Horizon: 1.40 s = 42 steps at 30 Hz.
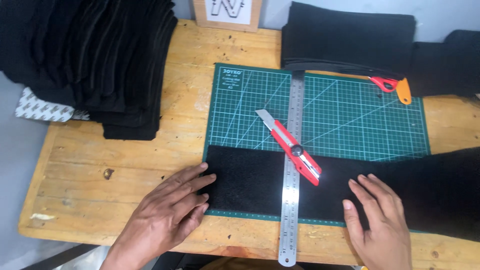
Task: Measuring and cutting strips of black foam using a ruler and utility knife on a cutting mat
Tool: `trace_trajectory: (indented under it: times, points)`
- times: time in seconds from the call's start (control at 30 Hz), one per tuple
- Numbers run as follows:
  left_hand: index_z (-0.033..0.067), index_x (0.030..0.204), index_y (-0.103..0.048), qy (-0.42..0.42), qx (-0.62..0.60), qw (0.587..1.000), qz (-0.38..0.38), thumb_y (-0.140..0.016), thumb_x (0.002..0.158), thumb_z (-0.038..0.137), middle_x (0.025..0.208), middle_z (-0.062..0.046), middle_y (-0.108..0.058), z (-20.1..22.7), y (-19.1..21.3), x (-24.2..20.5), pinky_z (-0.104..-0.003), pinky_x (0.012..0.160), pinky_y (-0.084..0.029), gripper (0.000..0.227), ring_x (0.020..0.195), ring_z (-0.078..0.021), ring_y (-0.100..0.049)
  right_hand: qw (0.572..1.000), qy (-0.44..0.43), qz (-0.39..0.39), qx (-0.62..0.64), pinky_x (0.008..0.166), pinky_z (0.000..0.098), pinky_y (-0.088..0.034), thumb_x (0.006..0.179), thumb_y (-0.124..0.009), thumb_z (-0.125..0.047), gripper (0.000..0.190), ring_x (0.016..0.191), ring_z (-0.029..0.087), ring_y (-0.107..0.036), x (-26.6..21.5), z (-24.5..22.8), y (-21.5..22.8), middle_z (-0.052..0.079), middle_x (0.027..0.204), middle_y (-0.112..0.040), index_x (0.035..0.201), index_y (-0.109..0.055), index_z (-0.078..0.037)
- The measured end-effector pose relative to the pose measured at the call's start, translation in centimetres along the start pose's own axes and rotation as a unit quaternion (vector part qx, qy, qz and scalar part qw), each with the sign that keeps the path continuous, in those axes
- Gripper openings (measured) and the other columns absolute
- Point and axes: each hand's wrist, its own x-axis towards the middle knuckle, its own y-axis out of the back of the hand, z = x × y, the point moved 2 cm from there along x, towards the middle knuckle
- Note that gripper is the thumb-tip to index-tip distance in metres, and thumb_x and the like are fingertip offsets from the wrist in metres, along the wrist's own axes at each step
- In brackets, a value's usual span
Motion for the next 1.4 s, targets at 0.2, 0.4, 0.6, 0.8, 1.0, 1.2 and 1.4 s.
trace_trajectory:
  times: [0.2,0.4,0.6,0.8,1.0,1.2,1.4]
  points:
    - [0.0053,0.094,-0.069,0.011,-0.007,1.000,0.009,-0.059,0.099,0.015,0.131,-0.012,-0.070,0.0,-0.1,0.0,-0.046,0.112,-0.049,0.014,0.137,-0.0334,-0.058,1.000,0.002,-0.011,0.009,0.117,0.0445,-0.044,0.097,-0.064,-0.020,0.039,0.136,0.032,-0.059,0.4,-0.3,0.3,0.011,0.139,-0.062,0.132,-0.067,-0.005]
    - [0.0084,0.096,-0.071,0.016,0.007,1.000,0.003,-0.063,0.096,0.019,0.131,-0.009,-0.071,-1.0,-0.9,-0.7,-0.042,0.109,-0.051,0.013,0.136,-0.0311,-0.060,1.000,-0.014,-0.018,0.022,0.118,0.0442,-0.044,0.096,-0.064,-0.022,0.040,0.136,0.032,-0.058,0.5,-0.5,0.5,0.010,0.138,-0.062,0.132,-0.066,-0.005]
    - [0.0085,0.098,-0.069,0.002,0.014,1.000,0.018,-0.066,0.094,0.019,0.129,-0.010,-0.071,-1.6,-1.3,-1.1,-0.042,0.108,-0.054,0.012,0.134,-0.0330,-0.063,0.999,-0.025,-0.028,0.032,0.118,0.0440,-0.043,0.096,-0.063,-0.023,0.041,0.138,0.031,-0.056,0.4,-0.5,0.5,0.009,0.140,-0.060,0.135,-0.064,-0.008]
    - [0.0044,0.118,-0.070,-0.011,0.036,0.999,0.001,-0.064,0.095,0.024,0.133,-0.010,-0.069,-2.2,-1.6,-1.4,-0.043,0.112,-0.051,0.030,0.136,-0.0320,-0.060,0.998,-0.031,-0.034,0.030,0.118,0.0445,-0.043,0.097,-0.062,-0.025,0.042,0.138,0.031,-0.055,0.5,-0.5,0.6,0.009,0.140,-0.060,0.135,-0.064,-0.008]
    - [0.0074,0.114,-0.070,-0.001,0.035,0.999,0.014,-0.065,0.094,0.025,0.141,-0.013,-0.063,-2.6,-1.8,-1.8,-0.046,0.112,-0.050,0.027,0.139,-0.0354,-0.057,0.999,-0.019,-0.033,0.035,0.118,0.0454,-0.042,0.097,-0.062,-0.024,0.042,0.138,0.033,-0.055,0.4,-0.3,0.4,0.010,0.141,-0.060,0.136,-0.063,-0.008]
    - [0.0094,0.108,-0.073,0.004,0.032,0.999,0.024,-0.063,0.094,0.025,0.143,-0.016,-0.062,-2.4,-1.6,-1.3,-0.048,0.114,-0.048,0.023,0.141,-0.0364,-0.055,0.998,-0.040,-0.035,0.034,0.118,0.0441,-0.043,0.097,-0.061,-0.025,0.041,0.139,0.030,-0.054,0.6,-0.7,0.7,0.007,0.140,-0.061,0.135,-0.064,-0.009]
    - [0.0085,0.105,-0.073,-0.041,0.045,0.997,0.036,-0.065,0.091,0.024,0.140,-0.020,-0.062,-3.2,-1.9,-1.4,-0.049,0.111,-0.051,0.022,0.138,-0.0402,-0.057,0.998,-0.027,-0.033,0.041,0.118,0.0443,-0.042,0.097,-0.060,-0.025,0.040,0.137,0.030,-0.055,0.7,-0.5,0.6,0.009,0.139,-0.061,0.133,-0.064,-0.008]
